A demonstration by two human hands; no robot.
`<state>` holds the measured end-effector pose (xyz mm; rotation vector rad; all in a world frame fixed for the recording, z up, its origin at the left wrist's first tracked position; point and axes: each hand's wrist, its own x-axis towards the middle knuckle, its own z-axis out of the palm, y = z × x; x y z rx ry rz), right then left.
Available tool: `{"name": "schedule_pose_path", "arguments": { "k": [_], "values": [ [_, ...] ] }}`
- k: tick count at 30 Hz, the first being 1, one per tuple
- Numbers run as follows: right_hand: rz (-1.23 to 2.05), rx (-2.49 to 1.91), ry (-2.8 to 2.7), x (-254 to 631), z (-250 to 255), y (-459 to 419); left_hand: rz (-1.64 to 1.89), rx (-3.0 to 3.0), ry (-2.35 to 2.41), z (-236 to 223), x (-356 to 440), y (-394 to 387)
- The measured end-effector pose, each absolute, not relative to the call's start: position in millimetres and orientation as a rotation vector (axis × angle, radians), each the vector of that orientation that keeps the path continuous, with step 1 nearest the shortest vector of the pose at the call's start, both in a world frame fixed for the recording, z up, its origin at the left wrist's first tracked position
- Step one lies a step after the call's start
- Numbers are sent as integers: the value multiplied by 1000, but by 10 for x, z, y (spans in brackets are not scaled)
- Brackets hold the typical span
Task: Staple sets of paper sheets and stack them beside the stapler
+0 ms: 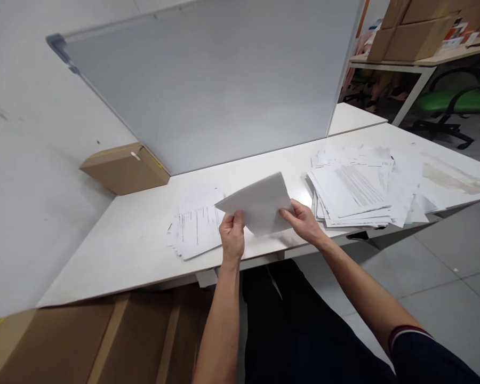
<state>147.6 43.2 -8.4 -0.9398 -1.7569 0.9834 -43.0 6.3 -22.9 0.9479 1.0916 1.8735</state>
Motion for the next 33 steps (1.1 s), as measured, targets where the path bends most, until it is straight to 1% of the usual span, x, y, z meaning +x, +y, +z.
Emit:
{"name": "schedule_pose_path", "arguments": {
  "k": [3,6,9,11,14,20,23,28,33],
  "values": [
    [609,-1049,-2109,1592,368,394,1873,908,1068,-281,-474,107],
    [215,-1201,-2450,1630,801,335,1861,1007,1234,-446,-568,129],
    [-11,-1247,-2674,1566,977,321,1785,1193,1422,-610,-620,115],
    [-46,-1243,-2776,1499,939,347,1713,1304,1445,-676,-615,94],
    [-3,-1281,-2862,1425,798,403,1591,1364,1409,-707,-583,72],
    [31,-1382,-2861,1407,724,436,1386,1438,1545,-683,-567,53],
    [17,-1375,-2857,1415,729,452,1392,1425,1577,-686,-577,44],
    [-18,-1342,-2858,1423,697,488,1536,1307,1483,-674,-581,42],
    [30,-1348,-2883,1439,692,489,1463,1384,1490,-670,-587,45]
  ]
}}
